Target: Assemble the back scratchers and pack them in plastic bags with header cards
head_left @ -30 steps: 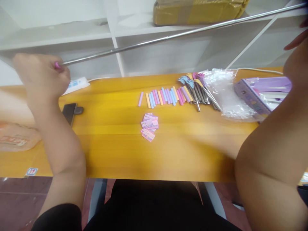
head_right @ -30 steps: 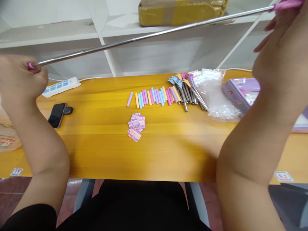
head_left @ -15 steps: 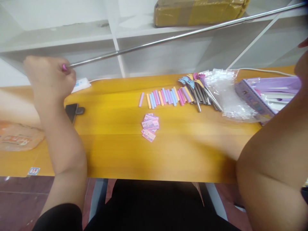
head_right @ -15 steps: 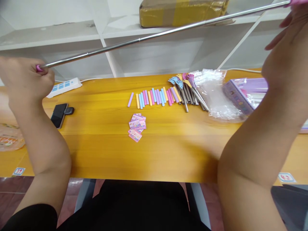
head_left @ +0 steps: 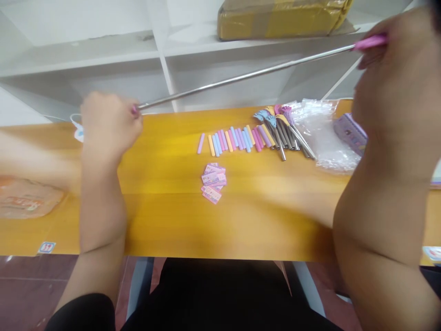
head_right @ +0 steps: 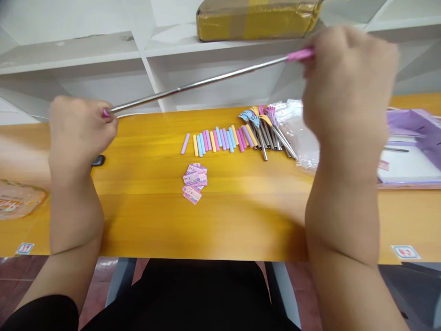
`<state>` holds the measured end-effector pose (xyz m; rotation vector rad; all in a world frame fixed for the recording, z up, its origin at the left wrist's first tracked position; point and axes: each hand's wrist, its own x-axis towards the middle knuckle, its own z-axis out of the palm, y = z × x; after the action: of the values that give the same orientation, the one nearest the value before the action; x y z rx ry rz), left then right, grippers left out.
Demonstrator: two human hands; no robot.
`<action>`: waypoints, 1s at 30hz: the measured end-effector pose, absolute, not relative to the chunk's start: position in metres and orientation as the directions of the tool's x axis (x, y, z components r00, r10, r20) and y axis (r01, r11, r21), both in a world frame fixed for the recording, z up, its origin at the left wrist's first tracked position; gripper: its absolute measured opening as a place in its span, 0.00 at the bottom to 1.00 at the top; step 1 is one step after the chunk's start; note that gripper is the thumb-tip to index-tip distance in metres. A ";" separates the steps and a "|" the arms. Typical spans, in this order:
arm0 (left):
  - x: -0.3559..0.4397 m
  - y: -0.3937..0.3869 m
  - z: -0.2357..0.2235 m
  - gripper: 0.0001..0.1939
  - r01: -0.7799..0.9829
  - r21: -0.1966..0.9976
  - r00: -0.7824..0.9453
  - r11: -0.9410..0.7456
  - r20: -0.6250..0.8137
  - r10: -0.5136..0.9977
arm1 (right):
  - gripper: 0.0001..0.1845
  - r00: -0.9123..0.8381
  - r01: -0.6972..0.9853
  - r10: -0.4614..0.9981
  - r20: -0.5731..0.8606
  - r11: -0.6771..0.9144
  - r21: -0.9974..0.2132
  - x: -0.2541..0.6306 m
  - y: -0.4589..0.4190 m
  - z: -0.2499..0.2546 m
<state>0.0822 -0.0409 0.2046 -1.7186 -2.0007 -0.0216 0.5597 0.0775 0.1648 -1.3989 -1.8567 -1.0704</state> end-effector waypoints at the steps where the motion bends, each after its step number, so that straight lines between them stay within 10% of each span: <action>1: 0.095 -0.044 0.200 0.17 0.941 -0.289 -0.061 0.178 0.371 0.927 | 0.44 -0.262 0.964 0.586 0.767 0.124 0.234 0.544 0.072 0.165; 10: 0.170 -0.073 0.164 0.13 0.979 -0.200 0.093 -0.047 0.226 0.970 | 0.29 -0.625 0.777 0.692 0.362 0.506 0.374 0.381 -0.053 0.150; 17: 0.155 -0.072 0.165 0.15 0.892 -0.406 0.287 -0.199 0.168 0.943 | 0.20 -0.715 0.692 0.675 0.183 0.647 0.319 0.389 -0.046 0.145; 30: 0.165 -0.074 0.168 0.16 0.912 -0.357 0.251 -0.202 0.095 0.963 | 0.16 -0.719 0.694 0.694 0.042 0.711 0.117 0.405 -0.045 0.159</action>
<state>0.1652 -0.0737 0.1682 -2.1894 -1.7235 0.2115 0.4047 -0.0447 0.1594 -1.1805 -2.9101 -0.1959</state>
